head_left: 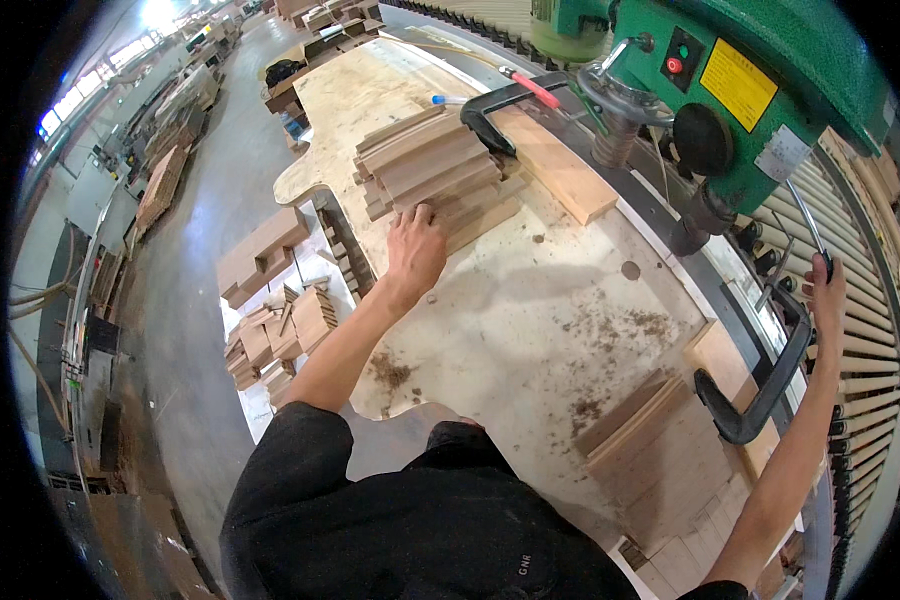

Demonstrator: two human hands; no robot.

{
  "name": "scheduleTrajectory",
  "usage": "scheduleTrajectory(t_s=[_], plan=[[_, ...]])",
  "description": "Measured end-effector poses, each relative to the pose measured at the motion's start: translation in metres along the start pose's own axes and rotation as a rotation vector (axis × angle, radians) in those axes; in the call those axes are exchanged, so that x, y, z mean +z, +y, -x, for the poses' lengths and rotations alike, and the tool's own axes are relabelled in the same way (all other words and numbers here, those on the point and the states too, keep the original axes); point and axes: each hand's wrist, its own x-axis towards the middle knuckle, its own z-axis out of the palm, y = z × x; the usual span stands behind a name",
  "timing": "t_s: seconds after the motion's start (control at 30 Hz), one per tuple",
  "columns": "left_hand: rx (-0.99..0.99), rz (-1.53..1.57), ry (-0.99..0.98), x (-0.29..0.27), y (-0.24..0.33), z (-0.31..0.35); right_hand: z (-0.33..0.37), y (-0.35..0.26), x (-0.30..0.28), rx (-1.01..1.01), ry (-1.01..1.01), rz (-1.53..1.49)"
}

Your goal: The person operates a green woodworking drill by lowering it onto wood pieces held against a guide, then moves the drilled pieces to a stack on the workbench.

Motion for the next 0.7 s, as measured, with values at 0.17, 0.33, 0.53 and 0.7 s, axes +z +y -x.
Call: scheduleTrajectory(t_s=[0.17,0.33,0.53,0.7], plan=[[0.103,0.063,0.154,0.003,0.005,0.004,0.005,-0.001,-0.001,0.081,-0.001,-0.001],[0.051,0.085,0.081,-0.003,0.0,0.002,0.008,-0.005,0.0,0.07,0.002,0.009],[-0.047,0.019,0.147,-0.005,-0.006,0.019,0.01,-0.004,0.002,0.069,0.021,0.016],[-0.049,0.124,0.044,-0.009,0.01,0.04,0.002,0.009,0.0,0.042,-0.002,0.025]])
